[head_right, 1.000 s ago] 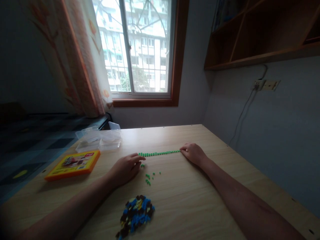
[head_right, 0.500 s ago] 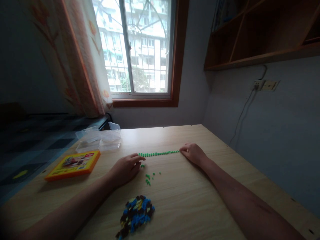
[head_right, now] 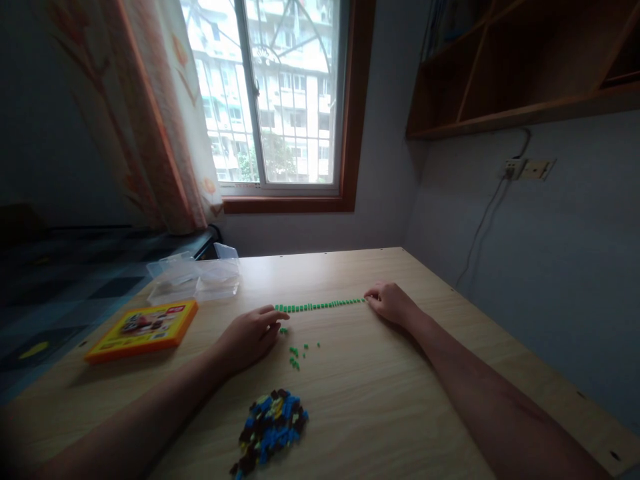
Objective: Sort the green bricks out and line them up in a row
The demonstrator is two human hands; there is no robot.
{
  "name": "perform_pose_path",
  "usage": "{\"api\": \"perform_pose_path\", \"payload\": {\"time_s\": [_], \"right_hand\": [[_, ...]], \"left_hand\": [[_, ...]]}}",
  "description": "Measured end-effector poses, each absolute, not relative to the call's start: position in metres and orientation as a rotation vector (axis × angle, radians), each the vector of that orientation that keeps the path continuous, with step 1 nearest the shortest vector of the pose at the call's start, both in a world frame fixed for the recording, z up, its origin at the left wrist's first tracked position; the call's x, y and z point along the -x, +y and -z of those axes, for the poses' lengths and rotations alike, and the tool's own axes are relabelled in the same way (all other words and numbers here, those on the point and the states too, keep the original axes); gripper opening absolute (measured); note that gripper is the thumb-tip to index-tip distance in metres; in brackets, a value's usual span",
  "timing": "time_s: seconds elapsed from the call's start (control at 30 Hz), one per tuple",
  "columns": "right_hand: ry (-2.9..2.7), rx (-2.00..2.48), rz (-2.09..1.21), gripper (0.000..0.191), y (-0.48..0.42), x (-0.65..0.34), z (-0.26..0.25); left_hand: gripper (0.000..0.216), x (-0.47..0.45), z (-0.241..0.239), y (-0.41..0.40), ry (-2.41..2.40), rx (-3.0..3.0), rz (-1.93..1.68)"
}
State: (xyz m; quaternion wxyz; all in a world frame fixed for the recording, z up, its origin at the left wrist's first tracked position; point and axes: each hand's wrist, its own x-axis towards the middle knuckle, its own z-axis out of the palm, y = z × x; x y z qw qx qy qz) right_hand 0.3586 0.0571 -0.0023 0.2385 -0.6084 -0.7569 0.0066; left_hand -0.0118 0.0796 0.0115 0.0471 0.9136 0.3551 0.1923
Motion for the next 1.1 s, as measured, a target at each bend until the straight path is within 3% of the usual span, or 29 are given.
{"api": "perform_pose_path", "payload": {"time_s": [1.1], "right_hand": [[-2.126, 1.638, 0.03, 0.027, 0.0564, -0.3529, 0.0064]], "left_hand": [[0.032, 0.0117, -0.0099, 0.0796, 1.085, -2.811, -0.599]]}}
